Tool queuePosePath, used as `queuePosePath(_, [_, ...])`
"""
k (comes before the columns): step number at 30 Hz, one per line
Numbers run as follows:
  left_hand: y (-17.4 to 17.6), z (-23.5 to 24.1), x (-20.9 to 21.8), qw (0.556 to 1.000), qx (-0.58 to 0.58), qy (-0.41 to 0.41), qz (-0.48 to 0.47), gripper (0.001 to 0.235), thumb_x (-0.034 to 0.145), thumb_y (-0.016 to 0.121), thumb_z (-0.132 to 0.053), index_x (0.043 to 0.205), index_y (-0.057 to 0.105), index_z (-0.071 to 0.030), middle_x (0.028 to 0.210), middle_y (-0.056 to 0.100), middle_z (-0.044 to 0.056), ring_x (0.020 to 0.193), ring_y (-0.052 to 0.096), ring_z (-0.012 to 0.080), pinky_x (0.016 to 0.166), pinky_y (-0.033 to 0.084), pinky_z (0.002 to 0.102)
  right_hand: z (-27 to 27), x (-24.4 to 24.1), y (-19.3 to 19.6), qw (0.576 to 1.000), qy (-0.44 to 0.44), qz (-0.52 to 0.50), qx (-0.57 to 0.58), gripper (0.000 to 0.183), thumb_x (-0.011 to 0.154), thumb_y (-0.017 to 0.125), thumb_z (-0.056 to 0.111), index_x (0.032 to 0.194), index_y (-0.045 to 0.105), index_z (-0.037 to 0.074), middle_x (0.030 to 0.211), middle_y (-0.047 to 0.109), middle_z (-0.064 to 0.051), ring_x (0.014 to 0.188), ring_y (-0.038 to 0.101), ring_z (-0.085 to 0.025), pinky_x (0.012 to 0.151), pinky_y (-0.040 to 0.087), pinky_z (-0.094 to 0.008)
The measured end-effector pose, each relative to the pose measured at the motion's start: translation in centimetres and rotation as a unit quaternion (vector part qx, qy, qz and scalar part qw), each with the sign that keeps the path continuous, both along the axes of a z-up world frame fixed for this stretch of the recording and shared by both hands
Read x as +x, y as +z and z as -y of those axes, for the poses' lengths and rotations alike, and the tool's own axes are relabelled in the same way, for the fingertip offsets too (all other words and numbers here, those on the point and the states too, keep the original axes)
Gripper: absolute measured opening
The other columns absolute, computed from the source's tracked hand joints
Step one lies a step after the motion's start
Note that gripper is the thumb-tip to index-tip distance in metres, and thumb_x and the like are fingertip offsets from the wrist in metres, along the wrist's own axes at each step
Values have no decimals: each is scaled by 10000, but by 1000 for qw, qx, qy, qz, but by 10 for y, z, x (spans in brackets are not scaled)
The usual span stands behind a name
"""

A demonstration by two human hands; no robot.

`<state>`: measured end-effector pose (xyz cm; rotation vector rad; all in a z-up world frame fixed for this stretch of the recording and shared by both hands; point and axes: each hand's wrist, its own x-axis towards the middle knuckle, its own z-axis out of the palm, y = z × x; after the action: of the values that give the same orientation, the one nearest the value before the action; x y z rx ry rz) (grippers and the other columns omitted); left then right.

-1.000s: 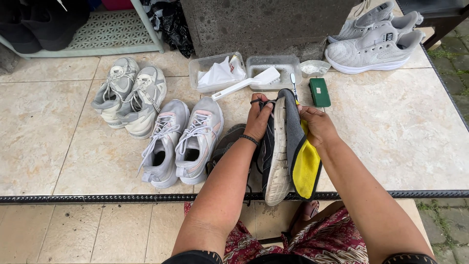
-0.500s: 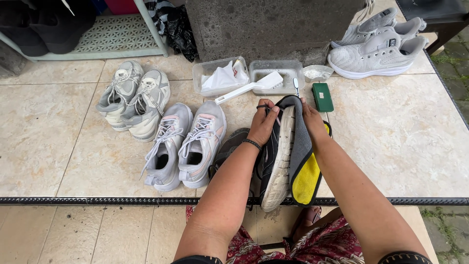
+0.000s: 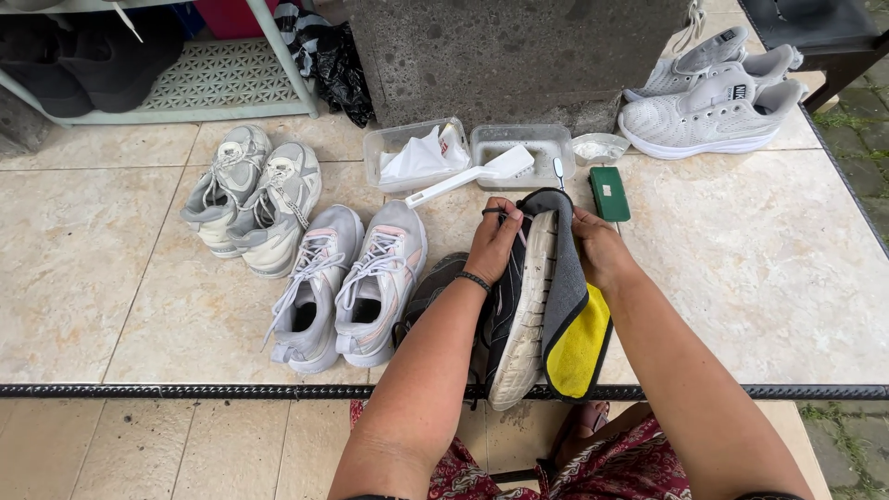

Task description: Cleaning the soles and sides of sneakers using a toothbrush and cleaning solution

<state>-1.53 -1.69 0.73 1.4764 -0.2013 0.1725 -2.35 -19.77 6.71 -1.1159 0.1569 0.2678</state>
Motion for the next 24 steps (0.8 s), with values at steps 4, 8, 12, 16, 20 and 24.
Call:
queuePosePath(4, [-4,1,1,1000,-5,1,4,245,1070,523,-387,1088,503,-143,958,574,102,967,573,210,919,481,408,15,9,-25,1000,15,1,-11,167,979,686,116,1140,723,88,889,745,-39,774,735,-162,738,594,-269])
queuePosePath(8, [6,3,-4,1000,-24,3,4,225,1073,526,-350,1076,503,-127,960,571,109,995,574,204,953,486,402,18,15,-27,998,3,28,-55,81,929,767,113,988,727,73,797,730,-43,700,718,-159,656,579,-249])
queuePosePath(12, [18,0,-7,999,-34,0,0,201,1079,511,-328,1071,491,-128,947,540,118,982,554,216,975,481,409,16,18,-12,993,38,91,-61,104,917,755,71,1010,716,43,827,725,-46,748,715,-148,713,565,-247])
queuePosePath(16, [15,-1,-7,999,-35,10,3,168,1063,525,-298,1064,497,-132,942,535,102,976,547,210,962,482,401,16,18,-2,989,84,113,-38,117,918,730,53,1030,718,22,859,723,-39,788,717,-153,758,568,-261])
queuePosePath(20, [10,-2,1,1000,-29,8,-2,170,1063,523,-308,1061,503,-140,911,550,111,963,566,218,951,488,420,35,58,-39,980,112,153,-57,79,882,751,6,946,706,6,830,725,-50,766,716,-161,743,570,-265])
queuePosePath(24, [19,-2,-4,999,-42,17,-7,160,1060,520,-291,1063,500,-133,904,525,90,951,528,188,947,488,391,24,49,-11,973,148,174,-46,66,913,730,47,971,708,22,858,721,-38,793,706,-147,765,549,-265])
